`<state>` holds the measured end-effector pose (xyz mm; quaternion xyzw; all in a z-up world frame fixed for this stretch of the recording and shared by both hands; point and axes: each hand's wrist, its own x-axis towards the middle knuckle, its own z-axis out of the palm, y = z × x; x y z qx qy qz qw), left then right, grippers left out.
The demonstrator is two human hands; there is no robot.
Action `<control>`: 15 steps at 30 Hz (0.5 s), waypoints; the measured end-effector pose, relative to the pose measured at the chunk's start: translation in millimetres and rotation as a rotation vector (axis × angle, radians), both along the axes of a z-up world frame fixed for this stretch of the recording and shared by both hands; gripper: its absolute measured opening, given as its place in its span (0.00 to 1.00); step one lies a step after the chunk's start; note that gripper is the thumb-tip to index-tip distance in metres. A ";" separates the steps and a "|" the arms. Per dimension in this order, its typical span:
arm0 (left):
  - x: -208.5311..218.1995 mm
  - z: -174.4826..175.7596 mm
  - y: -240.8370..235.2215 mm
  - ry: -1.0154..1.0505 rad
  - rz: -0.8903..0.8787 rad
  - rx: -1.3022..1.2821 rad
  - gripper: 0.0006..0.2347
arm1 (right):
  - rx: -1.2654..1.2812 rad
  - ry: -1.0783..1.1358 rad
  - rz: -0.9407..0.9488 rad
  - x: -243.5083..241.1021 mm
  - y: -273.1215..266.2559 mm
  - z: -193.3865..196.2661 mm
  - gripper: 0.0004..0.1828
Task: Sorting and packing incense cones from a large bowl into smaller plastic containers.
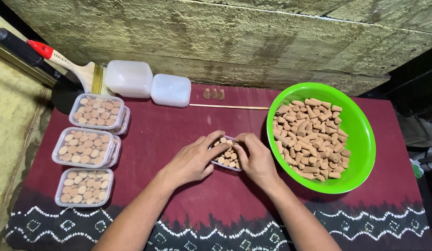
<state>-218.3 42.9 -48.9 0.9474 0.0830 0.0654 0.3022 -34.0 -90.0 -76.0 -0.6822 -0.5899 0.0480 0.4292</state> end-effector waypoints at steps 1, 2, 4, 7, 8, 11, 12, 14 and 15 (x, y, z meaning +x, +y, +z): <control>-0.3 1.1 -0.4 0.001 -0.001 -0.002 0.28 | -0.002 0.001 -0.001 -1.0 -0.1 2.3 0.04; -0.5 2.4 -0.3 -0.004 0.002 0.000 0.28 | 0.002 -0.015 0.040 -1.5 0.7 4.8 0.04; -0.8 4.5 0.4 -0.009 0.007 0.002 0.27 | 0.004 -0.030 0.083 -1.4 1.5 9.6 0.05; -1.8 4.7 1.7 -0.009 0.011 -0.003 0.28 | 0.001 -0.035 0.131 1.2 1.2 12.2 0.08; -2.0 3.8 2.4 -0.018 0.012 -0.012 0.28 | 0.003 -0.055 0.150 3.0 1.3 10.7 0.08; -5.8 -0.8 6.9 -0.039 0.032 -0.155 0.32 | 0.005 -0.080 0.169 6.2 1.2 6.2 0.07; -7.2 -2.1 10.0 -0.052 0.051 -0.284 0.37 | 0.011 -0.088 0.169 7.4 2.5 5.0 0.06; -8.2 -2.7 13.4 -0.042 0.060 -0.309 0.39 | 0.026 -0.123 0.165 7.4 3.6 -1.4 0.05; -9.0 -3.1 14.9 -0.032 0.068 -0.334 0.42 | 0.041 -0.158 0.160 7.2 4.1 -4.7 0.04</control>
